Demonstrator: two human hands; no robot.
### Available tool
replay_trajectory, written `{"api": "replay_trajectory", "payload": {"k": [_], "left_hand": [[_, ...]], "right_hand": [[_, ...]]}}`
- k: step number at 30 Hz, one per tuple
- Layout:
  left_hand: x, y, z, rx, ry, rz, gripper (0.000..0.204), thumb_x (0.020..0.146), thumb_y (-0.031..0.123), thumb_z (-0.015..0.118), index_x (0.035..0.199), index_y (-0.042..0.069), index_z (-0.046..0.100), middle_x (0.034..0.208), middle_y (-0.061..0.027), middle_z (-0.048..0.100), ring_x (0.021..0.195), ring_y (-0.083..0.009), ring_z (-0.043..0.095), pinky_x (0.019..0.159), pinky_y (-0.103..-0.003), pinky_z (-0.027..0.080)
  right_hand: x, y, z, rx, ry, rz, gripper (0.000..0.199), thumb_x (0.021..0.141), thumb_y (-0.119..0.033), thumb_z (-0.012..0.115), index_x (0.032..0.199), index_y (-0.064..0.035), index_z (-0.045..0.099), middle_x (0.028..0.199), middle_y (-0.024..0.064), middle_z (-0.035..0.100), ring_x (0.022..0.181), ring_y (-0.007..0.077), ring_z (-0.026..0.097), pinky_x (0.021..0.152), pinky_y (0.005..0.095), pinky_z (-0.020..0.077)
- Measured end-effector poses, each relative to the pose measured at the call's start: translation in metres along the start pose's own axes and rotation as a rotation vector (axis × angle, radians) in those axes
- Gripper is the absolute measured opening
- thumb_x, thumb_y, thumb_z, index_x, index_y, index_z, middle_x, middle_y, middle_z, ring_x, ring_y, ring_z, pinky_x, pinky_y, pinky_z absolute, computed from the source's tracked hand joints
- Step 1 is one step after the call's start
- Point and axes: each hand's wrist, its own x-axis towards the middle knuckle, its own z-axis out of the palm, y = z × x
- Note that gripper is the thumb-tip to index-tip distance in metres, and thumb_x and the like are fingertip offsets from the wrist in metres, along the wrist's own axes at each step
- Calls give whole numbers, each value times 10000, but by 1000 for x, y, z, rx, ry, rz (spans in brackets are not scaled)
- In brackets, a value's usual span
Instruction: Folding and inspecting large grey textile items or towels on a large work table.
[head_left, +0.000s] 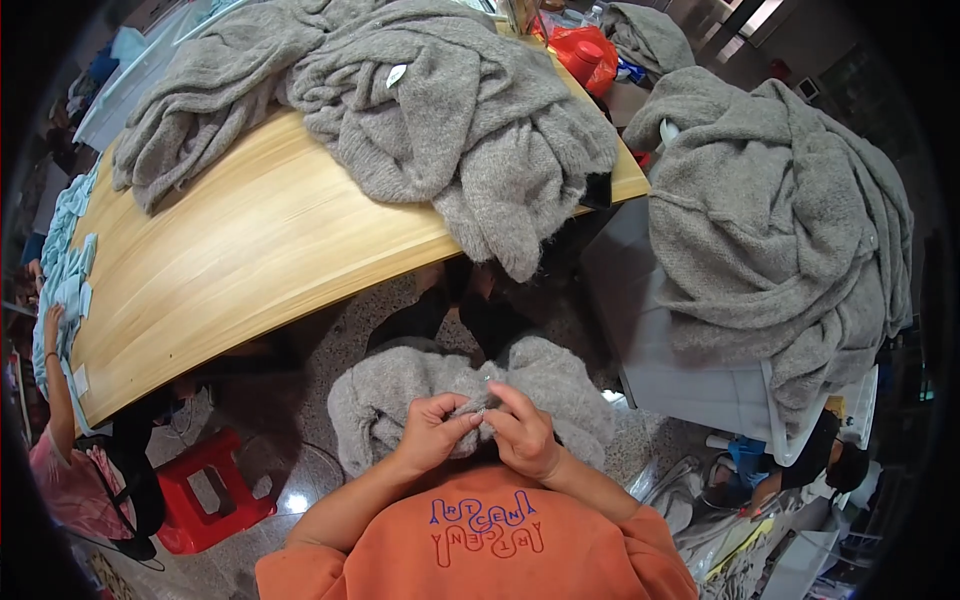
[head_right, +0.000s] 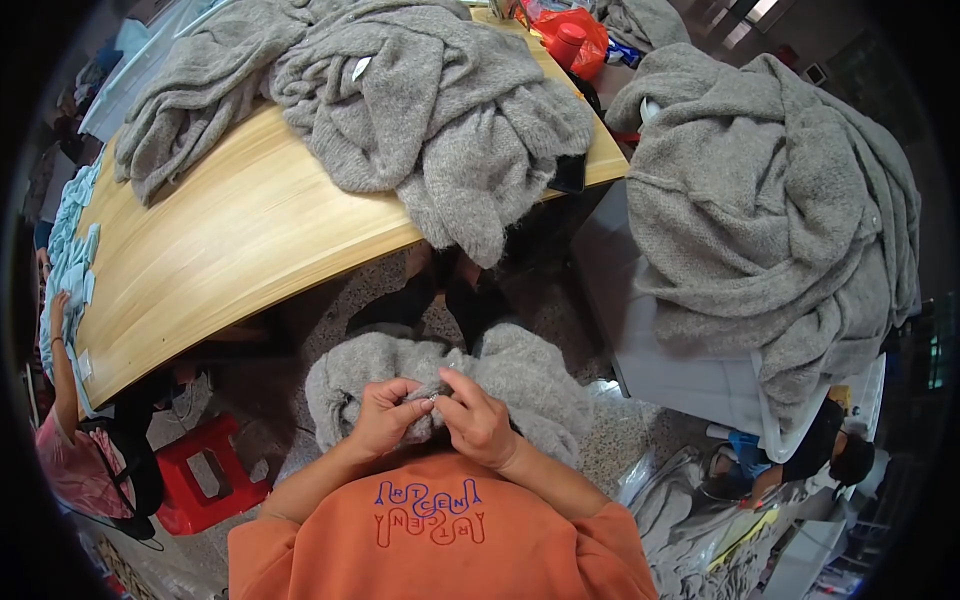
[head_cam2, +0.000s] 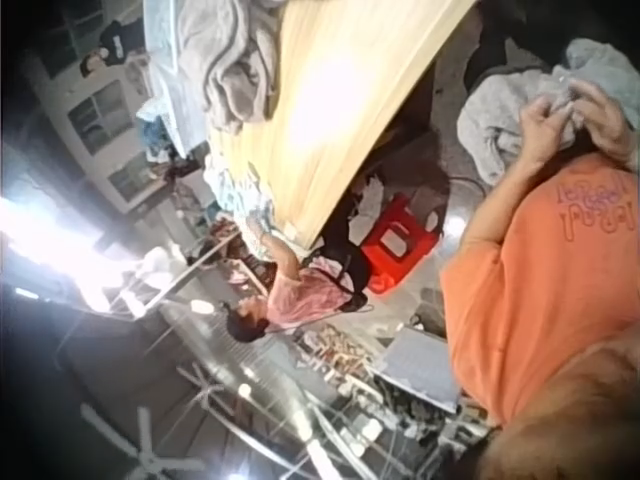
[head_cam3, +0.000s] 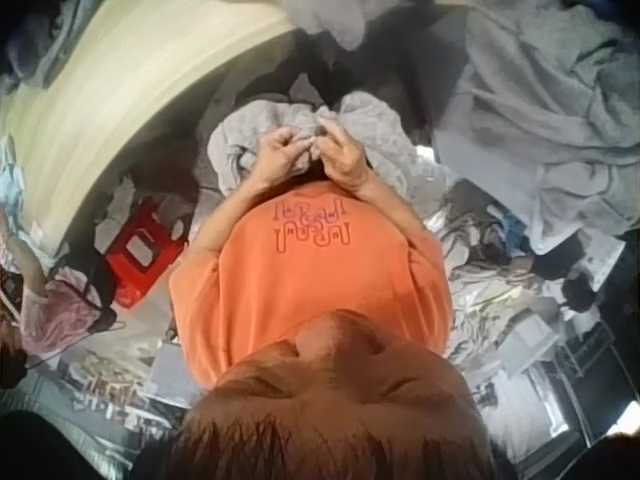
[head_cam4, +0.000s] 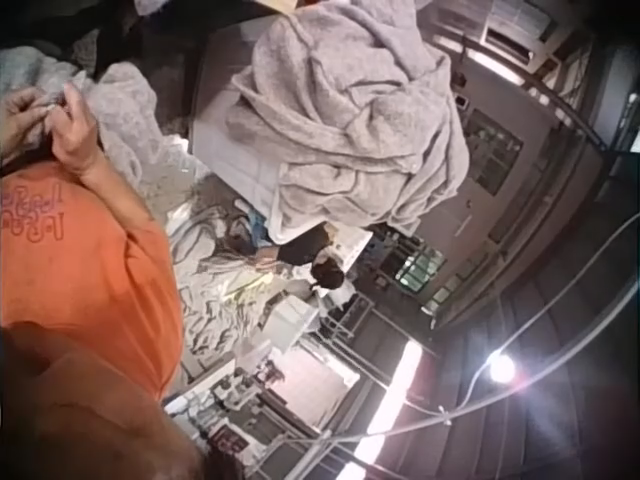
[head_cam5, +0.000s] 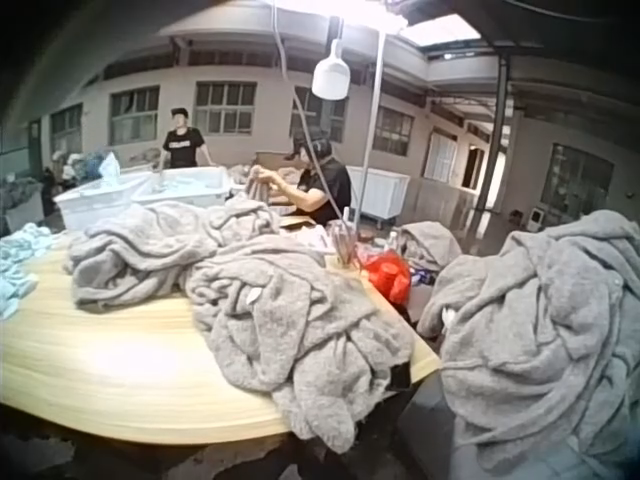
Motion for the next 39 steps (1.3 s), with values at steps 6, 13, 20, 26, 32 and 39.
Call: {"api": "replay_trajectory", "payload": {"k": [6, 13, 20, 26, 32, 39], "left_hand": [[-1, 1, 1, 76, 88, 75, 54, 740, 26, 588, 784, 1, 608, 634, 33, 544, 568, -14, 438, 487, -157, 356], [-3, 2, 0, 234, 150, 140, 25, 723, 13, 592, 738, 7, 611, 585, 18, 542, 529, -25, 449, 462, -171, 358], [-2, -5, 0, 457, 172, 341, 25, 675, -6, 601, 697, 4, 604, 599, -51, 582, 545, -69, 522, 491, -207, 407], [-3, -4, 0, 557, 194, 450, 48, 651, -33, 587, 667, 11, 579, 606, -68, 573, 529, -117, 539, 486, -219, 411], [-6, -1, 2, 577, 186, 529, 106, 621, -47, 586, 697, 25, 577, 618, -88, 542, 530, -194, 524, 465, -267, 400], [-7, 2, 4, 679, 210, 721, 132, 606, -73, 572, 702, 17, 557, 622, -96, 545, 526, -216, 532, 462, -273, 416]], "right_hand": [[-3, 14, 8, 286, -67, 93, 283, 586, 98, 493, 846, -10, 529, 857, 136, 547, 662, 274, 566, 550, 304, 461], [-7, 15, 9, 435, -232, 560, 248, 608, 44, 493, 849, -1, 532, 757, 146, 552, 664, 291, 557, 576, 304, 441], [-10, 19, 7, 384, -333, 453, 189, 621, 4, 496, 803, -5, 549, 727, 147, 548, 647, 286, 551, 564, 309, 437], [-16, 13, 11, 351, -142, 422, 139, 659, 21, 520, 792, -1, 556, 660, 100, 533, 557, 175, 530, 490, 261, 408], [-7, 4, 2, 237, -183, 301, 205, 588, 18, 517, 789, -20, 525, 691, 116, 517, 568, 282, 527, 488, 330, 425], [-6, -6, 6, 66, -93, 197, 197, 555, 12, 514, 749, -21, 504, 629, 96, 474, 520, 259, 509, 438, 332, 410]]}}
